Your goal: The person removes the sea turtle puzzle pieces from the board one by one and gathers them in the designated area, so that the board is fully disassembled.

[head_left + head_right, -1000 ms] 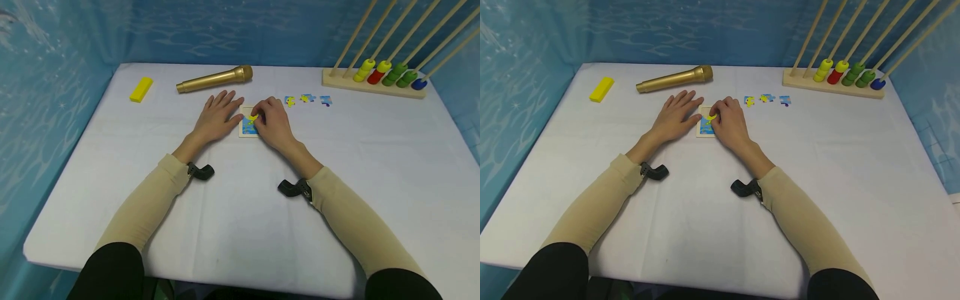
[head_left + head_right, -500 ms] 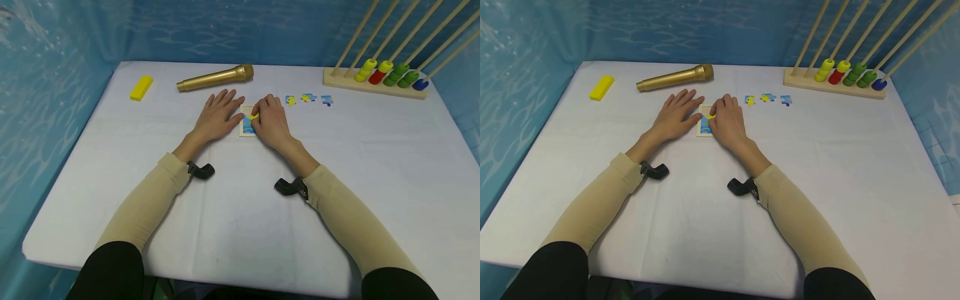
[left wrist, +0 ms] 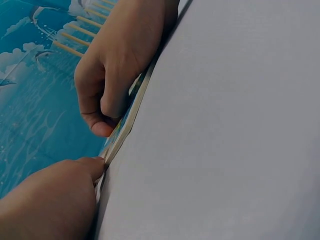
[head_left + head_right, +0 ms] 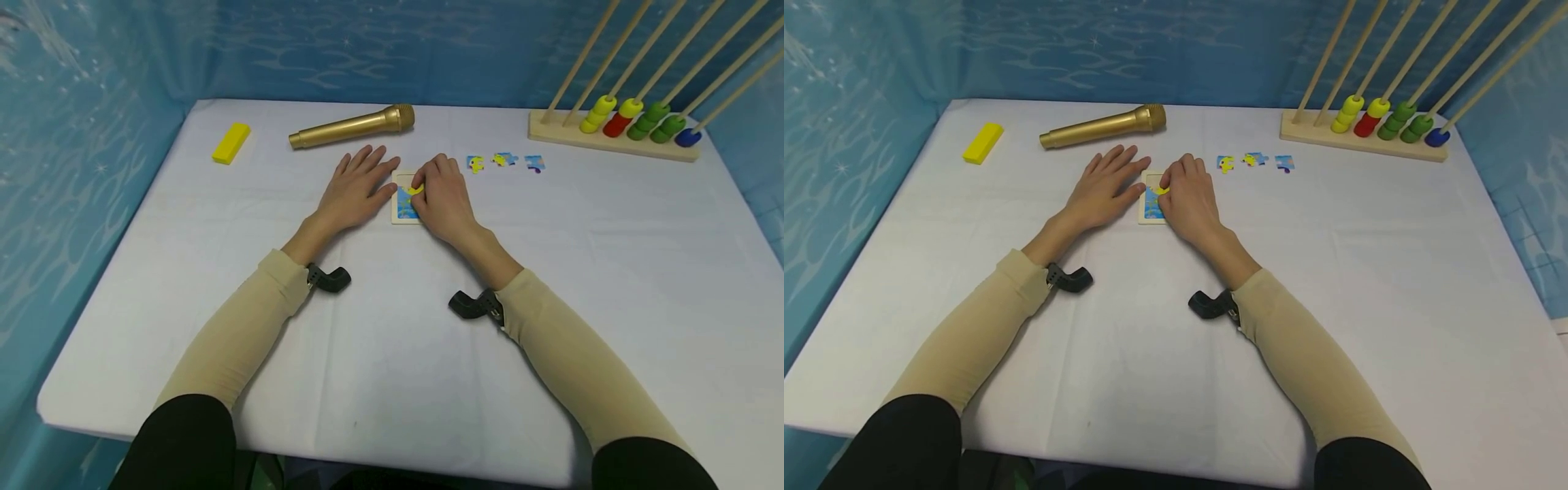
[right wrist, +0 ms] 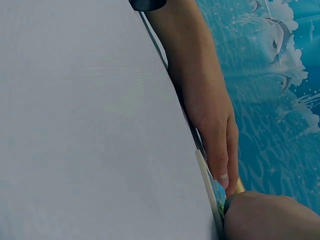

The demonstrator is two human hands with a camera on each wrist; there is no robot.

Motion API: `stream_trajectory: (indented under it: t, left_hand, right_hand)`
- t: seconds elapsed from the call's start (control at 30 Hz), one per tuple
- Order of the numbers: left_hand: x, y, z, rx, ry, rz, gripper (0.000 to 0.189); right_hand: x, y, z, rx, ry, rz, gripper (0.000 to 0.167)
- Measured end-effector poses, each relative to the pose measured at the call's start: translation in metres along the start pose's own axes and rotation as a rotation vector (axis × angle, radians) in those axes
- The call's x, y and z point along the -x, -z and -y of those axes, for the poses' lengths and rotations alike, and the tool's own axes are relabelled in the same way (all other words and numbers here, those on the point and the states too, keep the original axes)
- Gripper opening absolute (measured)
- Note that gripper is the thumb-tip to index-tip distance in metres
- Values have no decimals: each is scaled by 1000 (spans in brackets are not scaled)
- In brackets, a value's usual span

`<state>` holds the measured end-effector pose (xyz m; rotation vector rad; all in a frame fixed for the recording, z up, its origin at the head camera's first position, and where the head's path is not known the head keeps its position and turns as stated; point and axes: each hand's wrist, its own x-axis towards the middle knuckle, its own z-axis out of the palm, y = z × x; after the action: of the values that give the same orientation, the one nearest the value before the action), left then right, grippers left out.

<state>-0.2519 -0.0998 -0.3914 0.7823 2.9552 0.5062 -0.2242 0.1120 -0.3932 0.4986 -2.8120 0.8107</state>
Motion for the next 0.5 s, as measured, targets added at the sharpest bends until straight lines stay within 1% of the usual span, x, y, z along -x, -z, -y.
stream_trajectory:
  t: [0.13,0.37,0.5]
  left_hand:
    - [0,0,0,1,-1,0,61]
    - [-1,0,1,3,-2,-6,61]
    - [0,0,0,-3,0,-3,62]
  right_hand:
    - [0,0,-1,-22,3,-5,14]
    - [1,0,-2,-122,37,-41,14]
    - [2,0,-3,-160,52,-62,15]
